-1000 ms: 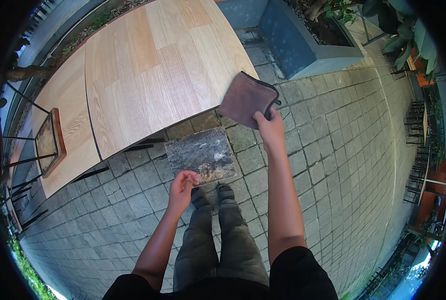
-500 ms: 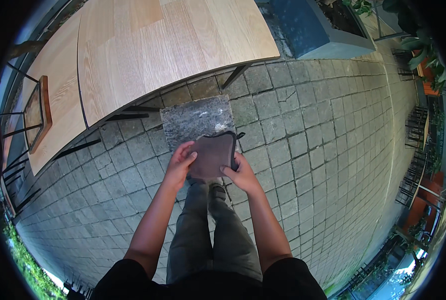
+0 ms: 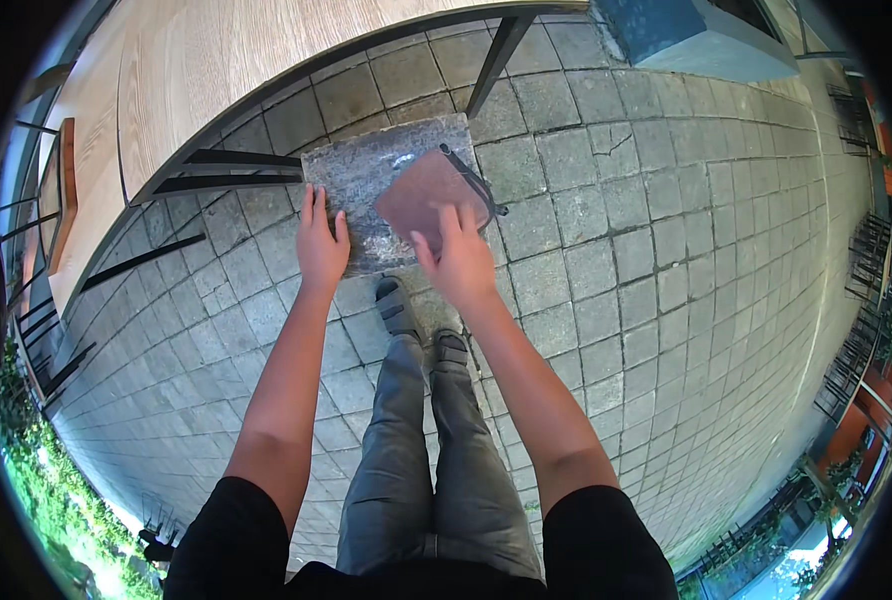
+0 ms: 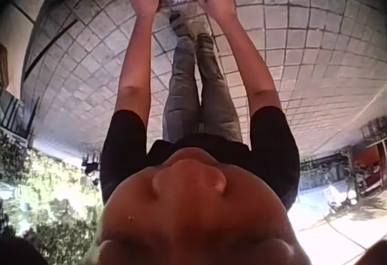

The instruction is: Wipe down wooden chairs and tables using a brown cloth in a restaurant's outdoor seating area.

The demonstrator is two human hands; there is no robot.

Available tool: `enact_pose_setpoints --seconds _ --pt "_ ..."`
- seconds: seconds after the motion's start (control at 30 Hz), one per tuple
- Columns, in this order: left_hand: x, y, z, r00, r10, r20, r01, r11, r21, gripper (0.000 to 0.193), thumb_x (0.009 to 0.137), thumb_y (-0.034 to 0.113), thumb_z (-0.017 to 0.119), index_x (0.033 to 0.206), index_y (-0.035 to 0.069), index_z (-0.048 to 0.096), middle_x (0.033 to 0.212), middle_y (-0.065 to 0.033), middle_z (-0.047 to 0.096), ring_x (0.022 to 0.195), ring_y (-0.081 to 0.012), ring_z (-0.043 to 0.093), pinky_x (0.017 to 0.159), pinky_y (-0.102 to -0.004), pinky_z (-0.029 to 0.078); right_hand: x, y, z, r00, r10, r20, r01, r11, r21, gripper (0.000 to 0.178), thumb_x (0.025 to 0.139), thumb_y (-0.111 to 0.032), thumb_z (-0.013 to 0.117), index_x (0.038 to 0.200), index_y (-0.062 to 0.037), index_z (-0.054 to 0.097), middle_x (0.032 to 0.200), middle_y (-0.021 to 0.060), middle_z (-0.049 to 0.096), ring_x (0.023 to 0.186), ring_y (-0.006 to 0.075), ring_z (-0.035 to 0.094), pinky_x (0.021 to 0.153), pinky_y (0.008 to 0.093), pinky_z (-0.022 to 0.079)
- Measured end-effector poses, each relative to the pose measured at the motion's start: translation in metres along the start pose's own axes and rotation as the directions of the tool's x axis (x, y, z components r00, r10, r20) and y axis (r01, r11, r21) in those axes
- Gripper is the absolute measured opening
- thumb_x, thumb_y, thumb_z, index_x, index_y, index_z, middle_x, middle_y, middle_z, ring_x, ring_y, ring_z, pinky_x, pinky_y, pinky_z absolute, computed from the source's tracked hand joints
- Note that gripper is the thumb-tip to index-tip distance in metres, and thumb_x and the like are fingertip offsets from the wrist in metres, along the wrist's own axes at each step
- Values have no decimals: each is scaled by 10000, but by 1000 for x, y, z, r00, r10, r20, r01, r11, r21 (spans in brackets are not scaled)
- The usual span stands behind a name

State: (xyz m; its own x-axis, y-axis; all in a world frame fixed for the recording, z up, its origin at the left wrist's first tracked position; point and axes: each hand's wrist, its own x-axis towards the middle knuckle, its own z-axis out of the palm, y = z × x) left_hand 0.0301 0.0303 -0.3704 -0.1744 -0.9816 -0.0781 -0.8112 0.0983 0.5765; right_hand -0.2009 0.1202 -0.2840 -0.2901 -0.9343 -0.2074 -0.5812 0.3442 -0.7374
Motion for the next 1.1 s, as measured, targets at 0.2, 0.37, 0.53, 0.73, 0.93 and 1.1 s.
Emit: enact_pose_setpoints --seconds 0.2,0.37,0.53,0.73,0.93,1.1 --pt "-5 -1 31 970 170 -175 -122 959 256 759 1033 284 622 1662 -37 343 1752 -261 292 1598 -459 330 1257 -551 351 70 46 15 801 -588 114 593 751 -291 752 970 -371 741 1649 -220 454 1713 197 379 1589 433 361 1268 570 359" --pt "-6 -1 26 972 144 -188 -104 973 208 781 1028 299 610 1679 -20 319 1774 -224 266 1598 -446 328 1264 -553 336 49 58 28 869 -449 209 493 749 -442 867 964 -559 661 1721 -256 366 1802 212 214 1667 438 171 1341 604 136" --pt "-7 3 25 977 109 -184 -77 982 170 785 1022 311 614 1682 -1 327 1777 -204 271 1558 -447 384 1243 -543 368 12 68 50 951 -299 -75 230 850 -473 829 1006 -528 636 1725 -225 357 1767 341 171 1632 572 133 1295 691 149" --pt "-8 4 23 977 77 -198 -39 982 187 782 1013 308 626 1688 35 337 1778 -180 284 1529 -448 417 1223 -541 400 16 64 52 964 -260 -58 185 810 -556 760 1027 -538 580 1720 -310 367 1774 332 156 1620 601 118 1292 704 143" --pt "-9 8 24 978 62 -199 -31 988 154 768 1010 267 643 1683 45 348 1770 -188 301 1523 -459 421 1214 -524 413 101 55 45 944 -324 -63 214 746 -630 802 1009 -590 549 1729 -306 339 1781 321 145 1623 597 104 1287 715 142" --pt "-6 6 25 973 84 -216 -58 990 126 766 997 238 653 1676 36 359 1765 -194 306 1495 -462 445 1198 -516 435 131 41 45 943 -319 -95 191 753 -629 874 972 -665 588 1721 -278 357 1776 313 170 1633 572 102 1288 715 143"
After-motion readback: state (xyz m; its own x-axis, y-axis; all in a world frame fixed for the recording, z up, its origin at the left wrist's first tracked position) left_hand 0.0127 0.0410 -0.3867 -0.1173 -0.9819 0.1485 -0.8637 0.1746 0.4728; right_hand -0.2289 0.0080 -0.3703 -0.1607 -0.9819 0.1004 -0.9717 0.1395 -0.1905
